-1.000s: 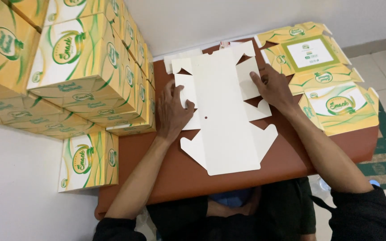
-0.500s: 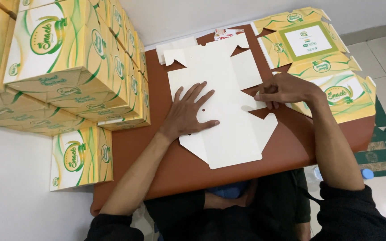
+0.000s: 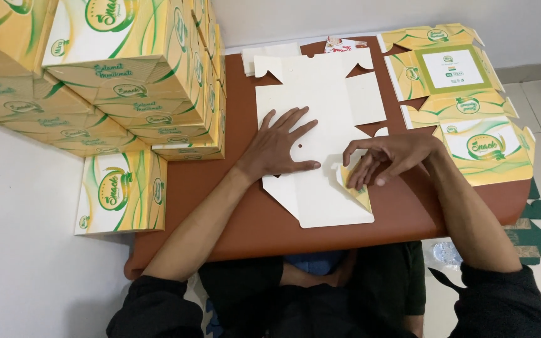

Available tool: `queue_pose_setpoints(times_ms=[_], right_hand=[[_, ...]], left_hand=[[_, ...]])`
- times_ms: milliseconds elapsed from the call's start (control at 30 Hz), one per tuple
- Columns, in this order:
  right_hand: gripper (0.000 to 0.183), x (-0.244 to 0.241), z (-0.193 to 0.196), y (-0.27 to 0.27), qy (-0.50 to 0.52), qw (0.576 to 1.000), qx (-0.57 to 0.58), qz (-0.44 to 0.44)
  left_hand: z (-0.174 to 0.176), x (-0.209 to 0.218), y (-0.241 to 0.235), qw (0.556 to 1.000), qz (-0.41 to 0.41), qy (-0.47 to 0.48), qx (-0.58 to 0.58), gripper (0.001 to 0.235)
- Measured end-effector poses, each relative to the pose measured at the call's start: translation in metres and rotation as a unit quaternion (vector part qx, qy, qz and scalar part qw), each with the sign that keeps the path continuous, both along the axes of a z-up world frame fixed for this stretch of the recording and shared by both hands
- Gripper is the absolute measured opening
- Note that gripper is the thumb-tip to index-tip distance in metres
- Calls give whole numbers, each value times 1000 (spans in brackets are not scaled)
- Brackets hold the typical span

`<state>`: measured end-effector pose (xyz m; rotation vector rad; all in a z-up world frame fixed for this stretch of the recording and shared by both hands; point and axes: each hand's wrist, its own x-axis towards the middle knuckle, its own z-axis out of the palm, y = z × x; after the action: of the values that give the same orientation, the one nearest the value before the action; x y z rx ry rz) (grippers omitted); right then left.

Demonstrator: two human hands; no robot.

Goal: Folding flat cardboard templates into finished snack boxes and stacking them.

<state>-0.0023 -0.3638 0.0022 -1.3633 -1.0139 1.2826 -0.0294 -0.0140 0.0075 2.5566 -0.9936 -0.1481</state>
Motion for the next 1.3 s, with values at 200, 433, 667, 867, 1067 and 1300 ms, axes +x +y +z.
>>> queue_pose_setpoints(times_ms=[200, 433, 667, 867, 1067, 1300], right_hand=[[51, -5, 7, 15, -29, 994, -98, -37], [46, -9, 14, 21, -32, 986, -144, -76], [45, -8, 11, 22, -31, 981, -166, -94], [45, -11, 17, 24, -33, 977, -182, -103], [46, -14, 26, 29, -28, 973, -200, -110], [49, -20, 33, 36, -12, 965, -224, -133]], left_hand=[[9, 7, 11, 999, -25, 22, -12, 81], [39, 10, 23, 988, -62, 141, 32, 83], [49, 11, 34, 967, -98, 236, -10, 94], [17, 25, 35, 967, -100, 232, -25, 100], [7, 26, 37, 969, -100, 223, -43, 102], [17, 23, 36, 968, -93, 223, -65, 100]])
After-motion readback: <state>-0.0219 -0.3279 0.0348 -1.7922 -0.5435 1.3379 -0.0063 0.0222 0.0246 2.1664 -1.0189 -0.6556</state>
